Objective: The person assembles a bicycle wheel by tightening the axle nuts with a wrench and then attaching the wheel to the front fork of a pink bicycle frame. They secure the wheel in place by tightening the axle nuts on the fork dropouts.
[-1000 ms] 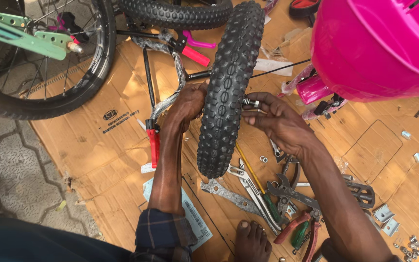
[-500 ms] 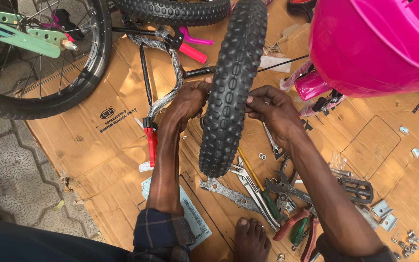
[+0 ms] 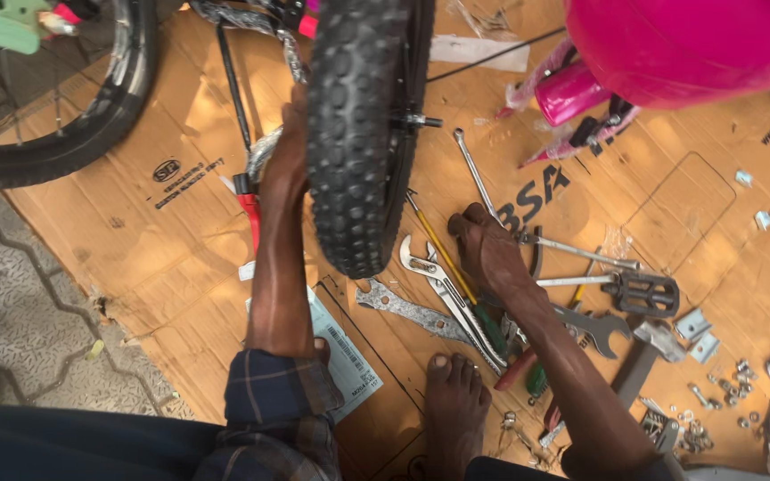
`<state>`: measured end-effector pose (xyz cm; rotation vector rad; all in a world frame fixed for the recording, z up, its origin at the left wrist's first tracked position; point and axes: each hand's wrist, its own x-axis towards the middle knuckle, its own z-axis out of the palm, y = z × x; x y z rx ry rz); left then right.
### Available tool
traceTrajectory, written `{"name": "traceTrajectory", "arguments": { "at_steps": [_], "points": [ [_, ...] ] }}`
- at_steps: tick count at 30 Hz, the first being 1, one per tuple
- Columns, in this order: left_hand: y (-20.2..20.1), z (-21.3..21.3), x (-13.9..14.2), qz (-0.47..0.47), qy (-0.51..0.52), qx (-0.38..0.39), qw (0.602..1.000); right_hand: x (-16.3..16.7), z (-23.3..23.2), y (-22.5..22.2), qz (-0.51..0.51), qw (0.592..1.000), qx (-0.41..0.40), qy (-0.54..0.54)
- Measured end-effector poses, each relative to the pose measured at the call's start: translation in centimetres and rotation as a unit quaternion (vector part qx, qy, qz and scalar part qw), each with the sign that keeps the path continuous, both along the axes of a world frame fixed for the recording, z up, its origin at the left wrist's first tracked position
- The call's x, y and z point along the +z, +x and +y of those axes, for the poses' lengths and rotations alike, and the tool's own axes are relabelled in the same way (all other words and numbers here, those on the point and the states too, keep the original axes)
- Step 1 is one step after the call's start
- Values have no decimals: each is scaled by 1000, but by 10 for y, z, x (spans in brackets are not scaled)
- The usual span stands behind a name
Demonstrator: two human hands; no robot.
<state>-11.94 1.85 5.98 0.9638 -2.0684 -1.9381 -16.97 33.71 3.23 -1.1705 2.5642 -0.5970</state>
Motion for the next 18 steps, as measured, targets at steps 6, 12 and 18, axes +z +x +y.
{"name": "traceTrajectory", "arguments": {
  "at_steps": [6, 12, 18],
  "points": [
    [37, -38, 64, 218, -40, 4, 975, -6, 24, 4, -128, 953, -222, -162],
    [44, -6, 175, 109, -217, -2, 970, -25, 53, -62, -197, 782, -441, -394],
    [45, -27, 171, 95, -267, -32, 958, -40, 70, -48, -240, 740, -479, -408]
  ]
}}
